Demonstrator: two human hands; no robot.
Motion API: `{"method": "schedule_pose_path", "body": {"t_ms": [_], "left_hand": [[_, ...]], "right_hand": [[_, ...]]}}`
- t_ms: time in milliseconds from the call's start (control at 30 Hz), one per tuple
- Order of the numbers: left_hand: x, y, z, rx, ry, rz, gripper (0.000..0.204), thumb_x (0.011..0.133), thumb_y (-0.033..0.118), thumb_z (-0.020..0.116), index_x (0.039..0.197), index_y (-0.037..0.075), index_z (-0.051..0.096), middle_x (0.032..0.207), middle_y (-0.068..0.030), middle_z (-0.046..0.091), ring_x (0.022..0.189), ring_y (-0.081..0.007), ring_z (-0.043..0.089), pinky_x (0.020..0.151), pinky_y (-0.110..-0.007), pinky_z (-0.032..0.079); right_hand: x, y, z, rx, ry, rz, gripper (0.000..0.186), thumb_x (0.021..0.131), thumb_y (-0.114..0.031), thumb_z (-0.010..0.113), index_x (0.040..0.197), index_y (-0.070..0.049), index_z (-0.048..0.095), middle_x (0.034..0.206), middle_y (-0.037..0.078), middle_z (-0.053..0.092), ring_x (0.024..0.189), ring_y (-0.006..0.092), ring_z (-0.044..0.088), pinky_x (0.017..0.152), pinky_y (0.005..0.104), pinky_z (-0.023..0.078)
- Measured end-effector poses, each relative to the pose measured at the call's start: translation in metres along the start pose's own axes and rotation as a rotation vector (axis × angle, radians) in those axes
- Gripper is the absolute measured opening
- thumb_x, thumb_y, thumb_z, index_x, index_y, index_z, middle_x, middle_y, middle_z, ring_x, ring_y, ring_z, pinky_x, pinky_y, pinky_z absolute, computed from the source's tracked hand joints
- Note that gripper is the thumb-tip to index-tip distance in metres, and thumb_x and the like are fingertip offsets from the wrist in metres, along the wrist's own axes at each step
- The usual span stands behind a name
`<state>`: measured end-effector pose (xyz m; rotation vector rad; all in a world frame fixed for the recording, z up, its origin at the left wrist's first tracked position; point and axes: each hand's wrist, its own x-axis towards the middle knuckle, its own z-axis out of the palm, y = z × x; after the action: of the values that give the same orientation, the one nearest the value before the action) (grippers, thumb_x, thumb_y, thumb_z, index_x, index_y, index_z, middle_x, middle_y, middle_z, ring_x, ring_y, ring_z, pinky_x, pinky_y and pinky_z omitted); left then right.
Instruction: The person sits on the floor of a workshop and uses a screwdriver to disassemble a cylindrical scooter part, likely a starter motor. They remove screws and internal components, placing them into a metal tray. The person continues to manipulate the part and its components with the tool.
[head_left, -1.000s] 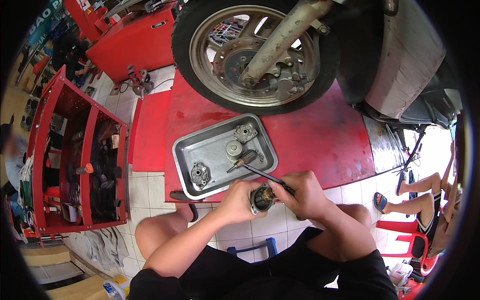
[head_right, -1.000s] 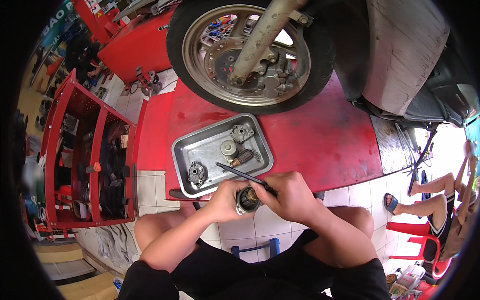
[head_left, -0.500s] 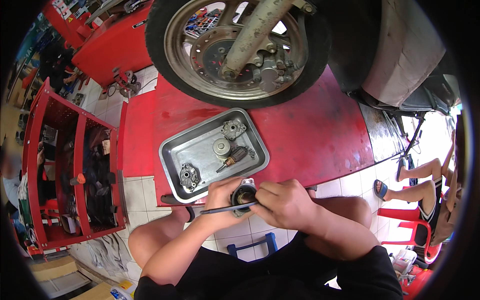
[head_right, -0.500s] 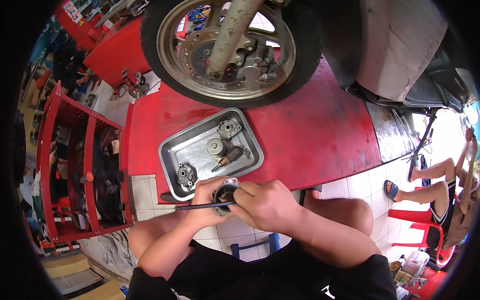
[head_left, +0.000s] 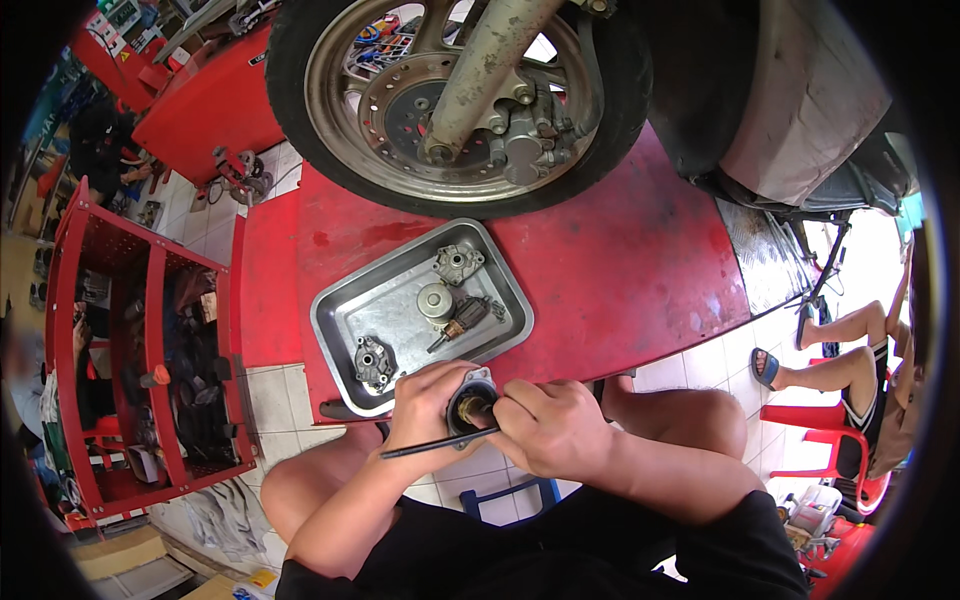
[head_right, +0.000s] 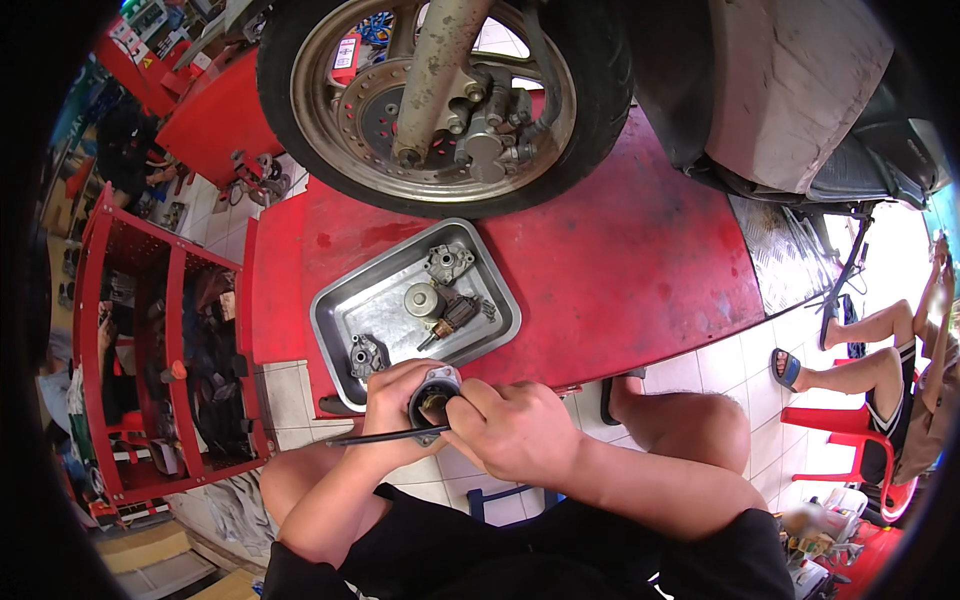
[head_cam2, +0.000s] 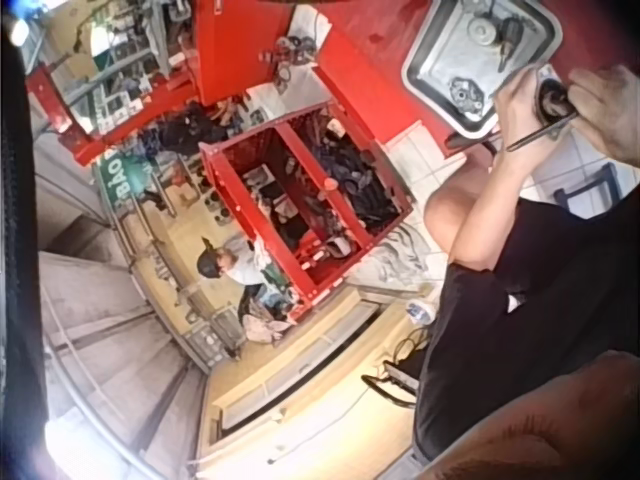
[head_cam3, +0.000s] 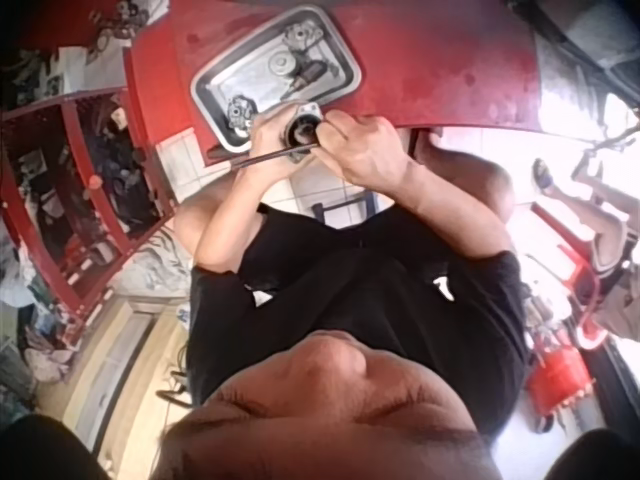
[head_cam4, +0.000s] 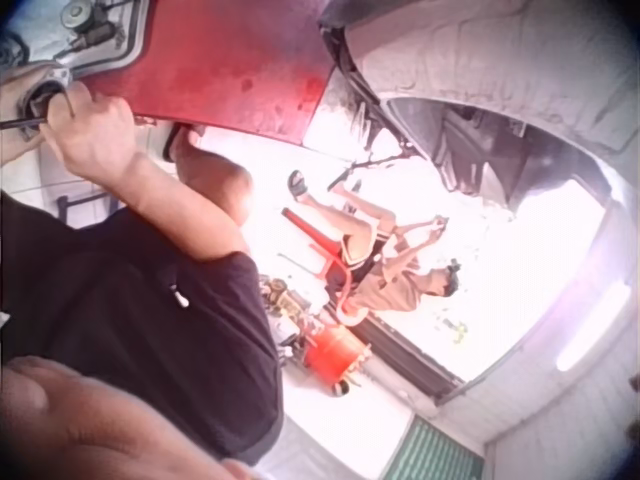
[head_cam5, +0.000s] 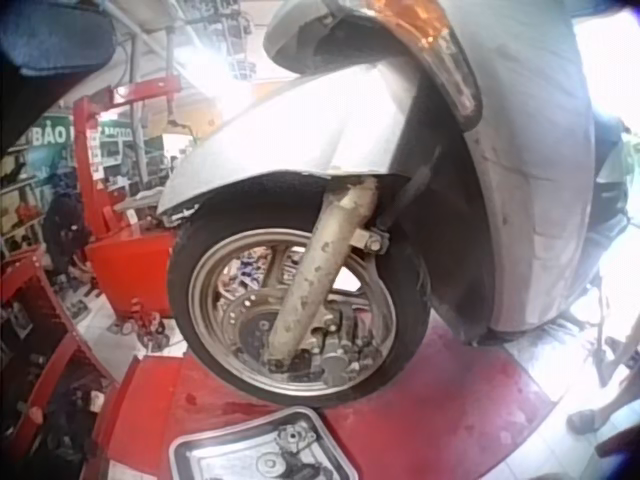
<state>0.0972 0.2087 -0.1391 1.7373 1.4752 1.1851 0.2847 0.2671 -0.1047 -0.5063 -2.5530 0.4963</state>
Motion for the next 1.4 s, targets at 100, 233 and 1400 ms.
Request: {"method": "schedule_pose_path", "body": {"t_ms": [100, 233, 1400], "left_hand": [[-0.002, 0.0, -0.007, 0.037, -0.037, 0.054, 0.039, 0.06, 0.012, 0.081, 0.093, -0.004, 0.067, 0.091, -0.017, 0.071, 0.081, -0.0328, 0.072, 0.074, -0.036, 0.057], [0.001, 0.014, -0.021, 0.023, -0.188, 0.006, 0.04, 0.061, 0.014, 0.081, 0.095, 0.0, 0.067, 0.089, -0.0161, 0.068, 0.08, -0.0366, 0.068, 0.069, -0.041, 0.054], [-0.026, 0.021, -0.047, -0.344, -0.029, 0.018, 0.039, 0.06, 0.011, 0.082, 0.094, 0.0, 0.064, 0.084, -0.0107, 0.065, 0.076, -0.0269, 0.067, 0.073, -0.033, 0.052]], "right_hand": [[0.003, -0.003, -0.001, -0.028, 0.027, -0.073, 0.024, 0.077, -0.022, 0.072, 0.08, -0.009, 0.052, 0.076, 0.005, 0.051, 0.05, 0.0193, 0.057, 0.045, 0.0331, 0.047], [0.001, -0.002, 0.002, -0.072, 0.02, -0.155, 0.02, 0.072, -0.019, 0.067, 0.077, -0.01, 0.05, 0.073, 0.004, 0.049, 0.051, 0.0164, 0.057, 0.045, 0.0318, 0.046], [0.025, -0.01, -0.013, 0.38, 0.278, 0.062, 0.023, 0.082, -0.023, 0.068, 0.077, -0.001, 0.064, 0.063, 0.009, 0.058, 0.051, 0.0194, 0.053, 0.048, 0.0312, 0.041]]}}
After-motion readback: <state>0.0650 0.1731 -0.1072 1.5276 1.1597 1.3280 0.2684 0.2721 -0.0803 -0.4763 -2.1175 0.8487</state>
